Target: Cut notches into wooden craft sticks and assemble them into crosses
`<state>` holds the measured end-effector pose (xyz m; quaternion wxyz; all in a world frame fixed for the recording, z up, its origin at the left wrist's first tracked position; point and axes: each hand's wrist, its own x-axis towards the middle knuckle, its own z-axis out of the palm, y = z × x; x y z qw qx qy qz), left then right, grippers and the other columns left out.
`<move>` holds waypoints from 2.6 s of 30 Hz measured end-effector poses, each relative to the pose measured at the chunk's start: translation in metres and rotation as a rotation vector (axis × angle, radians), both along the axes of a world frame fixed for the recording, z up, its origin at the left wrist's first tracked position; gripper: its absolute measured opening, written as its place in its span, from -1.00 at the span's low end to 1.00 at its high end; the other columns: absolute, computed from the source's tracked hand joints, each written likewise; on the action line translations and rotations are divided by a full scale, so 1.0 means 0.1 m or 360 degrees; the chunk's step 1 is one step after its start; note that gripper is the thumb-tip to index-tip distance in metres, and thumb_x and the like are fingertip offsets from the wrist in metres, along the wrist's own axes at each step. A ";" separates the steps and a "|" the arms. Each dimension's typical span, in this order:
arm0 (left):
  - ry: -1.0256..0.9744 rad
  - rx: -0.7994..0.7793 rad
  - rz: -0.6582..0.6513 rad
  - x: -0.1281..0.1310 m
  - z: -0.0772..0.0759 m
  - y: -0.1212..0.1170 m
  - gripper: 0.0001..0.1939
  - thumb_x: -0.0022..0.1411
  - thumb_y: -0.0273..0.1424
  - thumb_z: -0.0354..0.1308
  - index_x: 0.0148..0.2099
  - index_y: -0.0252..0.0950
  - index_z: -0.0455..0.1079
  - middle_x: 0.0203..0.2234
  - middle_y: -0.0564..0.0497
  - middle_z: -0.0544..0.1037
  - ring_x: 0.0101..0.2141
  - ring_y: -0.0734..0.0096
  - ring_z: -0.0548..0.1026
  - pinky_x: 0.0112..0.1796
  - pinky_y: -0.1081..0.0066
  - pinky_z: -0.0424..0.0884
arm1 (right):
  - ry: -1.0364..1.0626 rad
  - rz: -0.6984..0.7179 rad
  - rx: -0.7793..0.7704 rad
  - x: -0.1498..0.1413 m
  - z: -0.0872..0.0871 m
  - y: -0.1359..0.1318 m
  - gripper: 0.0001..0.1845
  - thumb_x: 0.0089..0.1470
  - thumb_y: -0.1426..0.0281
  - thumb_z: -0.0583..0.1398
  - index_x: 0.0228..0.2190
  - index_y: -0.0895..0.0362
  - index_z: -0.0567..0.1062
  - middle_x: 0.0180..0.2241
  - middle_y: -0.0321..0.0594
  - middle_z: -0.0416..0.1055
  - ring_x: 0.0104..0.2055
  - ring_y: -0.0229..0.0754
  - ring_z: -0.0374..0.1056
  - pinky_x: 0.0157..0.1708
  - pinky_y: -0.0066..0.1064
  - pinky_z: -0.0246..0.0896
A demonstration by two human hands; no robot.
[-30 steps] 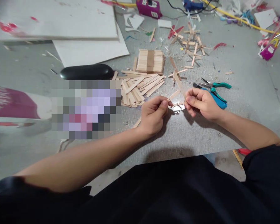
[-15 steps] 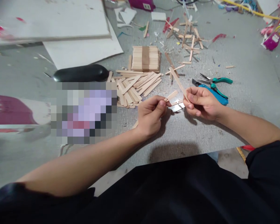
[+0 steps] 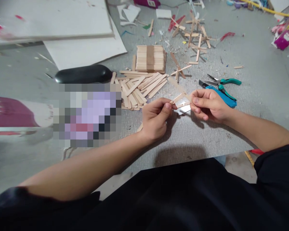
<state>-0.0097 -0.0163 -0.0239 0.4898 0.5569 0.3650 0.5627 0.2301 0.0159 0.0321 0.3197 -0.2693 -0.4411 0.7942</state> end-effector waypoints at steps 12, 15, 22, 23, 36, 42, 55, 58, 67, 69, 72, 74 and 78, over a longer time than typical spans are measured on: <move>0.0106 0.0126 -0.0055 0.01 0.00 -0.04 -0.47 0.69 0.12 0.29 -0.22 -0.16 0.68 -0.40 0.00 0.73 -0.40 0.35 0.58 -0.33 0.29 0.48 | -0.0160 0.0149 0.0005 -0.07 -0.09 -0.12 -0.58 0.45 0.09 0.53 -0.19 0.13 0.56 -0.47 -0.45 0.53 -0.66 -0.41 0.30 -0.63 -0.52 0.14; 0.0121 0.0151 -0.0117 -0.01 0.00 -0.06 -0.51 0.71 0.08 0.28 -0.17 -0.16 0.68 -0.36 -0.01 0.76 -0.38 0.33 0.63 -0.31 0.26 0.51 | -0.0156 0.0195 0.0011 -0.08 -0.13 -0.15 -0.55 0.45 0.06 0.54 -0.23 0.12 0.55 -0.45 -0.42 0.56 -0.65 -0.40 0.34 -0.62 -0.52 0.25; 0.0191 0.0189 -0.0109 -0.02 0.00 -0.09 -0.55 0.73 0.04 0.27 -0.13 -0.15 0.70 -0.34 -0.01 0.77 -0.38 0.34 0.64 -0.32 0.28 0.49 | -0.0178 0.0169 0.0030 -0.10 -0.13 -0.18 -0.56 0.46 0.06 0.53 -0.18 0.10 0.54 -0.43 -0.42 0.58 -0.63 -0.38 0.38 -0.59 -0.50 0.37; 0.0205 0.0175 -0.0102 -0.02 0.01 -0.09 -0.54 0.73 0.06 0.26 -0.13 -0.15 0.69 -0.34 -0.01 0.77 -0.38 0.33 0.63 -0.32 0.27 0.49 | -0.0169 0.0163 0.0034 -0.10 -0.13 -0.18 -0.57 0.46 0.06 0.52 -0.18 0.09 0.54 -0.43 -0.43 0.58 -0.63 -0.37 0.37 -0.59 -0.50 0.36; 0.0299 0.0199 -0.0090 -0.01 0.04 -0.08 -0.45 0.73 0.11 0.22 -0.19 -0.17 0.67 -0.47 0.02 0.65 -0.51 0.42 0.42 -0.45 0.33 0.28 | -0.0159 0.0219 0.0052 -0.12 -0.11 -0.19 -0.58 0.49 0.08 0.50 -0.20 0.11 0.54 -0.44 -0.44 0.53 -0.65 -0.39 0.35 -0.64 -0.52 0.25; 0.0361 0.0232 -0.0132 -0.03 0.08 -0.11 -0.46 0.73 0.07 0.22 -0.23 -0.16 0.67 -0.54 0.04 0.56 -0.54 0.40 0.42 -0.46 0.30 0.26 | -0.0150 0.0238 0.0065 -0.16 -0.05 -0.24 -0.57 0.54 0.08 0.46 -0.22 0.09 0.51 -0.47 -0.47 0.49 -0.67 -0.40 0.36 -0.63 -0.54 0.29; 0.0354 0.0250 -0.0246 -0.08 0.09 -0.15 -0.51 0.72 0.00 0.25 -0.22 -0.16 0.73 -0.45 -0.02 0.71 -0.48 0.34 0.59 -0.43 0.30 0.43 | -0.0304 0.0094 0.0235 -0.19 -0.04 -0.35 -0.50 0.52 -0.01 0.47 -0.31 0.06 0.55 -0.54 -0.45 0.47 -0.64 -0.39 0.34 -0.64 -0.54 0.25; 0.0356 0.0239 -0.0256 -0.09 0.07 -0.17 -0.54 0.71 -0.02 0.28 -0.22 -0.15 0.74 -0.42 -0.04 0.76 -0.44 0.30 0.66 -0.41 0.30 0.48 | -0.0328 0.0143 0.0197 -0.20 -0.05 -0.36 -0.50 0.46 0.01 0.53 -0.32 0.08 0.56 -0.55 -0.43 0.49 -0.65 -0.37 0.35 -0.68 -0.53 0.18; 0.0296 0.0080 -0.0233 -0.08 0.06 -0.19 -0.48 0.68 0.11 0.31 -0.22 -0.14 0.75 -0.42 -0.02 0.78 -0.45 0.28 0.70 -0.41 0.29 0.53 | -0.0376 -0.0003 0.0232 -0.25 -0.08 -0.41 -0.49 0.42 -0.04 0.54 -0.33 0.06 0.59 -0.55 -0.42 0.51 -0.63 -0.35 0.39 -0.64 -0.53 0.30; 0.0231 0.0055 -0.0241 -0.06 0.07 -0.19 -0.48 0.67 0.13 0.32 -0.20 -0.13 0.74 -0.39 -0.01 0.80 -0.43 0.27 0.72 -0.38 0.28 0.59 | -0.0343 -0.0047 0.0244 -0.26 -0.12 -0.41 -0.49 0.40 -0.06 0.55 -0.30 0.06 0.60 -0.54 -0.44 0.51 -0.63 -0.35 0.41 -0.63 -0.53 0.35; 0.0166 0.0033 -0.0290 -0.03 0.10 -0.20 -0.48 0.67 0.15 0.31 -0.21 -0.13 0.69 -0.40 0.01 0.79 -0.41 0.27 0.74 -0.36 0.27 0.65 | -0.0314 -0.0065 0.0225 -0.26 -0.18 -0.41 -0.47 0.38 -0.09 0.56 -0.29 0.06 0.60 -0.54 -0.44 0.52 -0.63 -0.34 0.42 -0.63 -0.53 0.37; 0.0119 -0.0002 -0.0341 -0.02 0.10 -0.20 -0.46 0.67 0.17 0.29 -0.20 -0.13 0.66 -0.40 0.02 0.78 -0.41 0.26 0.76 -0.35 0.26 0.67 | -0.0319 -0.0050 0.0204 -0.26 -0.19 -0.41 -0.46 0.39 -0.10 0.55 -0.29 0.05 0.59 -0.53 -0.42 0.53 -0.62 -0.33 0.43 -0.62 -0.53 0.38; 0.0017 0.0000 -0.0424 -0.01 0.09 -0.21 -0.52 0.70 0.11 0.29 -0.15 -0.14 0.63 -0.38 0.01 0.80 -0.37 0.24 0.81 -0.29 0.25 0.72 | -0.0311 -0.0023 0.0164 -0.26 -0.18 -0.41 -0.50 0.40 -0.07 0.55 -0.25 0.05 0.60 -0.51 -0.39 0.55 -0.59 -0.29 0.48 -0.63 -0.51 0.38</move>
